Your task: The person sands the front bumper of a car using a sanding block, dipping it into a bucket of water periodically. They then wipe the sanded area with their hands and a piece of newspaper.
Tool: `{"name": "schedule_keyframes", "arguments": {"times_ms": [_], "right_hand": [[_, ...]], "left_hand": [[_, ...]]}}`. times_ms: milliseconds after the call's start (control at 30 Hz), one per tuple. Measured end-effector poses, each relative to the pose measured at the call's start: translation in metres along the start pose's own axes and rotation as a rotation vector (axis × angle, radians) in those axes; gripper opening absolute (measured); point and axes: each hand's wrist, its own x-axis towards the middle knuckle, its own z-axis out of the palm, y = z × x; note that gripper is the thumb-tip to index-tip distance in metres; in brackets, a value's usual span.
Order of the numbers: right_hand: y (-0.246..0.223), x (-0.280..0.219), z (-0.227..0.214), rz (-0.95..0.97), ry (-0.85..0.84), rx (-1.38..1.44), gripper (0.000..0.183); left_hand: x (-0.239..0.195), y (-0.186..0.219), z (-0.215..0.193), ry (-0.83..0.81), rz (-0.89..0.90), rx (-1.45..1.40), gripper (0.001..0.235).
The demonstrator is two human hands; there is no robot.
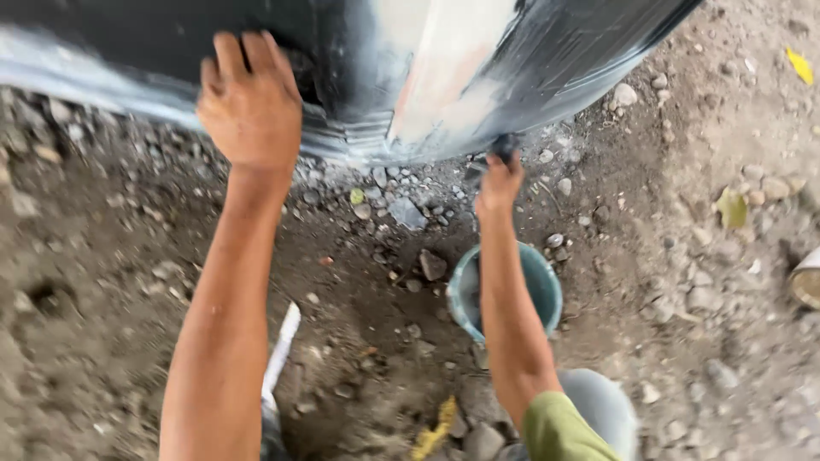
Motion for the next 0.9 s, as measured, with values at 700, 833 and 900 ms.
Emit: {"name": "schedule_keyframes", "arguments": {"times_ms": [700,833,900], "right_hand": [[0.02,-0.018,0.089,-0.182,0.177,-1.069,0.106],[0.036,-0.046,0.117,-0.318,0.125,-1.153,0.104],[0.049,-0.029,0.104,-0.428,0.231,-1.275,0.11]], "left_hand": [[0.042,-0.025,-0.026,-0.666,-0.01,-0.592,0.044],[0.044,-0.025,-0.024,-0.636,-0.012,-0.596,0.041],[0.041,-0.023,-0.023,-0.64,-0.006,-0.598,0.04]]}}
